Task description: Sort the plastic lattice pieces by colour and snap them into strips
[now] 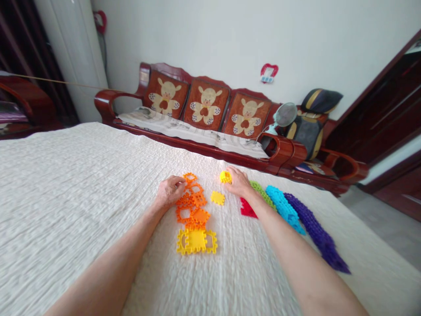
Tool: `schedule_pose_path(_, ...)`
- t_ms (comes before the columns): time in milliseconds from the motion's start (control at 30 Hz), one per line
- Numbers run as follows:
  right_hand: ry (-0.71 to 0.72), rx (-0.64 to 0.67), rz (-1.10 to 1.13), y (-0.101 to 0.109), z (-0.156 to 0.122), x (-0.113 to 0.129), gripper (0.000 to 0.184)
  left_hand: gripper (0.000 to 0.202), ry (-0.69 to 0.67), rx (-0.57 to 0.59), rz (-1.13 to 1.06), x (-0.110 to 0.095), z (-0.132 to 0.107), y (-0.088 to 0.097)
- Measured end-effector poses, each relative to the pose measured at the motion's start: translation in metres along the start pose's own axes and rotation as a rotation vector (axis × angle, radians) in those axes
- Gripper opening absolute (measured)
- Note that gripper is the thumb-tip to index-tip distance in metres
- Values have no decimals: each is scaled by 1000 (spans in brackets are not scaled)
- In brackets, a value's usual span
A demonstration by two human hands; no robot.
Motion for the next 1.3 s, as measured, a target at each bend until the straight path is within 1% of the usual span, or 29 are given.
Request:
schedule_pose_path(100,-69,121,-21,-12,15,-7,67,27,-13,8,1,-1,0,-1)
schedule_pose_path(167,-98,169,-33,-19,18,-8,64,27,-10,11,7,-1,0,0)
schedule_pose_path(233,-103,186,-48,-24,17,-6,58,28,-1,12,10,-2,0,0)
schedule_pose_path(300,-98,175,-60,-26,14,-4,52,29,1,13,10,-3,-1,1)
schedule_pose_path(400,-85,136,-83,-25,11,0,49,29,-9,15,8,-4,-1,1)
schedule_pose_path(567,-58,63,-135,-20,4,3,50,29,-4,11,8,-5,-1,1)
schedule_pose_path(700,-24,41,-160,-19,-6,9,48,30,4,25,20,-6,-1,1)
schedule_pose_path(800,-32,31,-155,-17,-11,10,52,31,3,20,21,-7,-1,2)
schedule_pose_path(967,-48,71,-103,-12,-12,5,66,30,-9,9,17,-6,-1,1)
schedule_pose_path(1033,-47,84,-97,-10,-11,3,68,30,-14,4,17,-6,-1,1)
schedule_pose_path(1133,-37,94,-90,-9,-12,-1,63,30,-20,5,16,-6,-1,1)
schedule_pose_path(1300,24,110,-59,-15,-12,-1,54,30,-30,10,16,-7,-1,1)
Point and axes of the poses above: each hand's wrist, its own z-axis towards the middle knuckle, its own y-axis out of the back of the hand, x = y × z, the point moved 6 cm from there along z, towards the middle knuckle, and after that the axes turned 1 degree about y, right-handed, at the moved point
